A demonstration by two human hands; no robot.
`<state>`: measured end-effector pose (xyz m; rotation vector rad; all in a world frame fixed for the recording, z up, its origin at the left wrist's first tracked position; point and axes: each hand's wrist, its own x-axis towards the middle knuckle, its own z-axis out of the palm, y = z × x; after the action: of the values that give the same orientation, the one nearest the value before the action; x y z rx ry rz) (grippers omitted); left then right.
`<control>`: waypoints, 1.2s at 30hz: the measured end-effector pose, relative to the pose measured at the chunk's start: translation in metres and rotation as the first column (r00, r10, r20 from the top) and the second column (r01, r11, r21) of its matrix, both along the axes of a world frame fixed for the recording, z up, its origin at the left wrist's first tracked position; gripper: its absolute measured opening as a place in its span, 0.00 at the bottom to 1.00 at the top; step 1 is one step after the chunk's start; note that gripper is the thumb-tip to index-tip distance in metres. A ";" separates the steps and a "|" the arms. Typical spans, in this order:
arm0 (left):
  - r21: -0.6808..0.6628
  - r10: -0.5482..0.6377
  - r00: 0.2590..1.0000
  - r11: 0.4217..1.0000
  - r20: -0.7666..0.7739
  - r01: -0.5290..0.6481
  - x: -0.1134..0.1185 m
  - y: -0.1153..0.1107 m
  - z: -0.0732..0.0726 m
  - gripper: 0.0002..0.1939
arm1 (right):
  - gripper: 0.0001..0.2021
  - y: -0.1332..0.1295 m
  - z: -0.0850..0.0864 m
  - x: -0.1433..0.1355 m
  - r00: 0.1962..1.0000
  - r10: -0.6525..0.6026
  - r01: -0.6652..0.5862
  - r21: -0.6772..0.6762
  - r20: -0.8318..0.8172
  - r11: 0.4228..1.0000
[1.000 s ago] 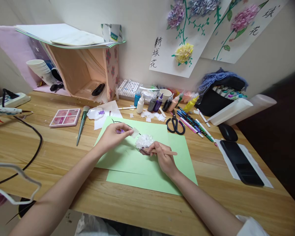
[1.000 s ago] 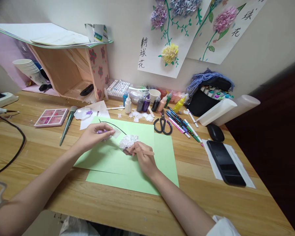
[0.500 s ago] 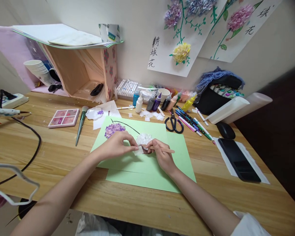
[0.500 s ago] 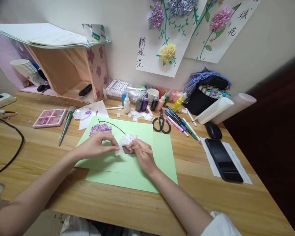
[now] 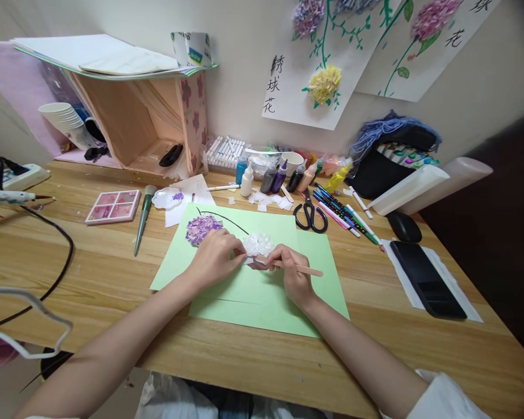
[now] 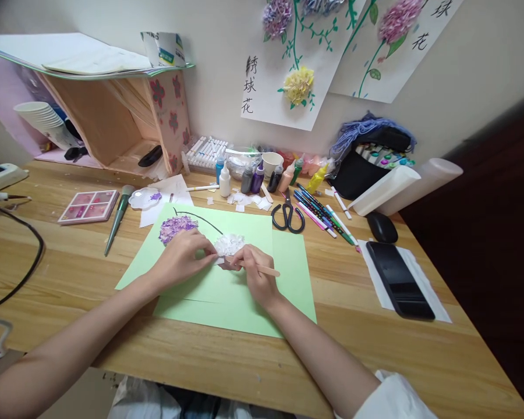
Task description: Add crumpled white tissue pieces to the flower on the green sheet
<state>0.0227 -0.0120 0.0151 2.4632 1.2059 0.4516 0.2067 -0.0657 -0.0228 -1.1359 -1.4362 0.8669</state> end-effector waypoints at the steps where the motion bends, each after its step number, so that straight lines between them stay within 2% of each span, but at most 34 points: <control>1: -0.002 0.003 1.000 1.000 0.004 -0.003 0.000 0.000 0.000 0.05 | 0.23 0.000 0.000 0.000 0.999 0.015 -0.016 0.037 0.041 0.999; 6: 0.005 0.003 1.000 1.000 -0.001 -0.003 0.000 0.000 -0.001 0.05 | 0.20 0.001 0.004 -0.002 0.970 0.104 -0.121 0.067 0.221 0.990; 13: 0.002 0.022 1.000 1.000 0.010 -0.022 0.000 0.001 -0.003 0.05 | 0.19 0.003 0.005 -0.004 0.956 0.125 -0.139 0.035 0.264 0.990; 16: -0.014 0.033 0.999 0.999 0.022 -0.033 -0.001 0.001 -0.002 0.05 | 0.20 0.007 0.010 -0.005 0.965 0.130 -0.126 -0.030 0.228 0.992; 20: -0.017 0.033 0.999 0.999 0.016 -0.033 -0.001 0.002 -0.004 0.06 | 0.22 0.024 0.026 -0.011 0.952 0.197 -0.163 -0.157 0.235 0.974; 23: -0.001 0.030 0.999 1.000 0.019 -0.030 0.000 0.003 -0.006 0.07 | 0.24 0.040 0.037 -0.018 0.958 0.191 -0.118 -0.314 0.215 0.942; 25: 0.005 0.035 0.999 0.999 0.026 -0.036 0.000 0.003 -0.007 0.07 | 0.24 0.046 0.041 -0.020 0.960 0.175 -0.087 -0.360 0.219 0.929; 27: -0.003 0.041 0.999 0.999 0.035 -0.041 0.000 0.002 -0.007 0.06 | 0.25 0.047 0.042 -0.020 0.956 0.181 -0.094 -0.342 0.232 0.935; 30: -0.017 0.050 0.998 0.999 0.050 -0.049 0.000 0.001 -0.007 0.06 | 0.24 0.038 0.040 -0.016 0.957 0.183 -0.127 -0.243 0.224 0.962; 36: 0.003 0.046 0.997 0.999 0.064 -0.046 0.000 0.000 -0.009 0.06 | 0.23 0.020 0.022 -0.008 0.967 0.143 -0.130 -0.076 0.212 0.989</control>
<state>0.0224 -0.0116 0.0063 2.4102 1.2392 0.5416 0.1983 -0.0457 -0.0004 -1.2183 -1.6928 0.9098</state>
